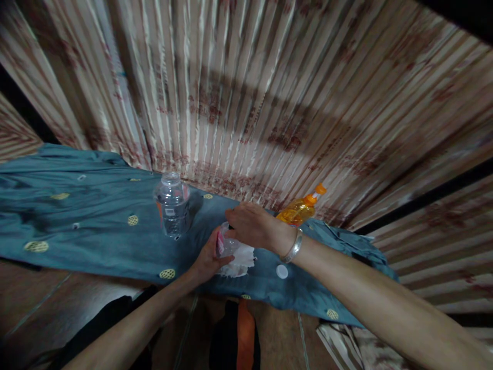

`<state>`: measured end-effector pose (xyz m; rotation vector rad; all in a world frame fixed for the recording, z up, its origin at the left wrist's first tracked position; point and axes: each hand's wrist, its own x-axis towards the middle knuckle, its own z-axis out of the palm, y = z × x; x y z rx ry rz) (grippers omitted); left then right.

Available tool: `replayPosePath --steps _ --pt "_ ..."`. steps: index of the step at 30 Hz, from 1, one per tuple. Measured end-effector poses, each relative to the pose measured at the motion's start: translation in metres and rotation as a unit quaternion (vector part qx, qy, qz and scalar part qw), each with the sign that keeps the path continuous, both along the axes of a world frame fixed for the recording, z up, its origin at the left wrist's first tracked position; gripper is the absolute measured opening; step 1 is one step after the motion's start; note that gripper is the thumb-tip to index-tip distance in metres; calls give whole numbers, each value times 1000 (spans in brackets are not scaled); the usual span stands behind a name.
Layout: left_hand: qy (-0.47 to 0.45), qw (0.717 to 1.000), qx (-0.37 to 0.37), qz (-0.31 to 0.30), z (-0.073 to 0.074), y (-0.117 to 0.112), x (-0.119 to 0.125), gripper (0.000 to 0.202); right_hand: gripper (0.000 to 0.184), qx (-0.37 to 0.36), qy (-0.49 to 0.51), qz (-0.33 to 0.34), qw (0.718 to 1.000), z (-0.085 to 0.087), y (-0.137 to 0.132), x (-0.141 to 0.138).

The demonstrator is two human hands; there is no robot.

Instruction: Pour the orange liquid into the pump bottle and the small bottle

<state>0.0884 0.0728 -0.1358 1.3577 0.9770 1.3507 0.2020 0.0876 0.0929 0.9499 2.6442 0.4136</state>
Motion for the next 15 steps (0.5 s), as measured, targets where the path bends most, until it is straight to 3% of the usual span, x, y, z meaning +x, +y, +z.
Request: replayPosePath --steps 4,6,8,10,15 --pt "-2 1000 1 -2 1 0 0 90 29 -67 24 25 997 0 4 3" --pt "-3 1000 1 -2 1 0 1 89 22 -44 -2 -1 999 1 3 1" --pt "-2 1000 1 -1 1 0 1 88 34 -5 -26 -31 999 1 2 -1" --pt "-1 1000 1 0 1 0 1 88 36 2 -21 -35 999 2 1 -1" --pt "-9 1000 -2 -5 1 -1 0 90 31 -73 51 6 996 -2 4 5"
